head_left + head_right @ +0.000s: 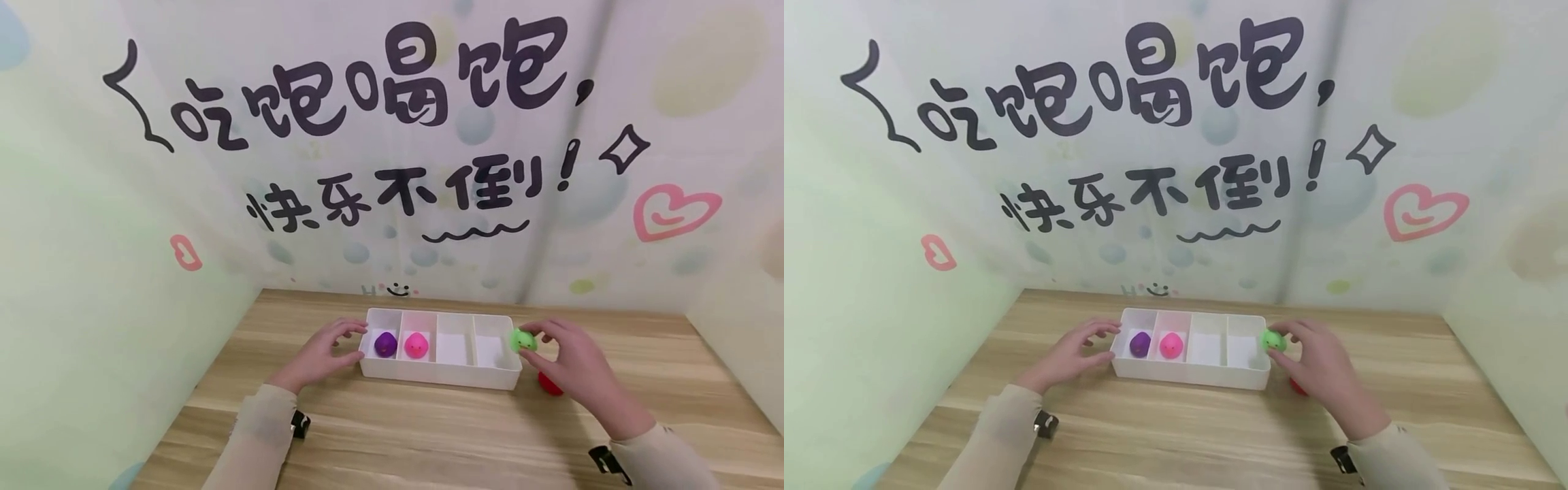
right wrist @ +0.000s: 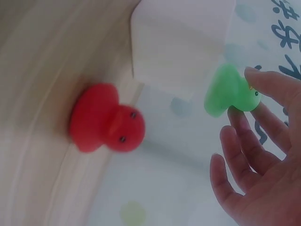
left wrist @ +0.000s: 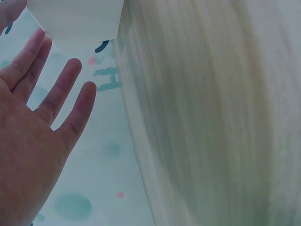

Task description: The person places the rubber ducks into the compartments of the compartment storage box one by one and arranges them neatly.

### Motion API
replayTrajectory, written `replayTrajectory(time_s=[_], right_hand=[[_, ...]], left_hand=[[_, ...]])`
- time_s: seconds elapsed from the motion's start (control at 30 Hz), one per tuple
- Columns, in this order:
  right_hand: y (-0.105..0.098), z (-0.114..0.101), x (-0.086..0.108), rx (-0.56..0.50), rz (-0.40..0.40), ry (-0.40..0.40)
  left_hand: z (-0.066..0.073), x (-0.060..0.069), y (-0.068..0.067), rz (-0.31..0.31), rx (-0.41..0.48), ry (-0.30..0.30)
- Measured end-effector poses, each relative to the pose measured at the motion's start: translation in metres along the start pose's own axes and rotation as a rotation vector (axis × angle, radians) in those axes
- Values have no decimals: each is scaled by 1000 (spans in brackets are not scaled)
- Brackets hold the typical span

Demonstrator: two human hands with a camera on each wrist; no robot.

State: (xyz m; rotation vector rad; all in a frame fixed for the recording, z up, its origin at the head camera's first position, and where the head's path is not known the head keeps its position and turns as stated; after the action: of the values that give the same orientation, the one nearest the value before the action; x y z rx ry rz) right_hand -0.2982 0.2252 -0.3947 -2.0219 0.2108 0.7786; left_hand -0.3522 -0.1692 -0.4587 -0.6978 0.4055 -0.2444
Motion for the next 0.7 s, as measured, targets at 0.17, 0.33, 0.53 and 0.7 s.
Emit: replayTrajectory(time_s=[0.17,0.33,0.53,0.7], right_hand=[[17,-13,-10,-44,-30,8],[30,-26,-17,-67,-41,-14],[44,-37,-25,-77,-48,-31],[58,-43,-29,-88,-100,2]], left_hand=[[0,-1,-2,10,-14,10],[0,-2,-2,4,-10,14],[-2,-1,0,2,5,7],[-1,0,1,1,-6,6]])
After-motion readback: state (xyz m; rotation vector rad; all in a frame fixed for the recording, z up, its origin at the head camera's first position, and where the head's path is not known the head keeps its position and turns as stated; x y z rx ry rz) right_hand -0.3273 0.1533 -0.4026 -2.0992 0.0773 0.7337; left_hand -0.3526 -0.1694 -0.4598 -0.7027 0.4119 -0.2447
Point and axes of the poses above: each hand's wrist, its own x-axis away from the middle knuckle, its own y-axis out of the palm, z = x × y, the point moved 9 cm from there along -x, towards the middle knuckle, and after that the axes turned 8 degrees about z, right-handed, at the moved point
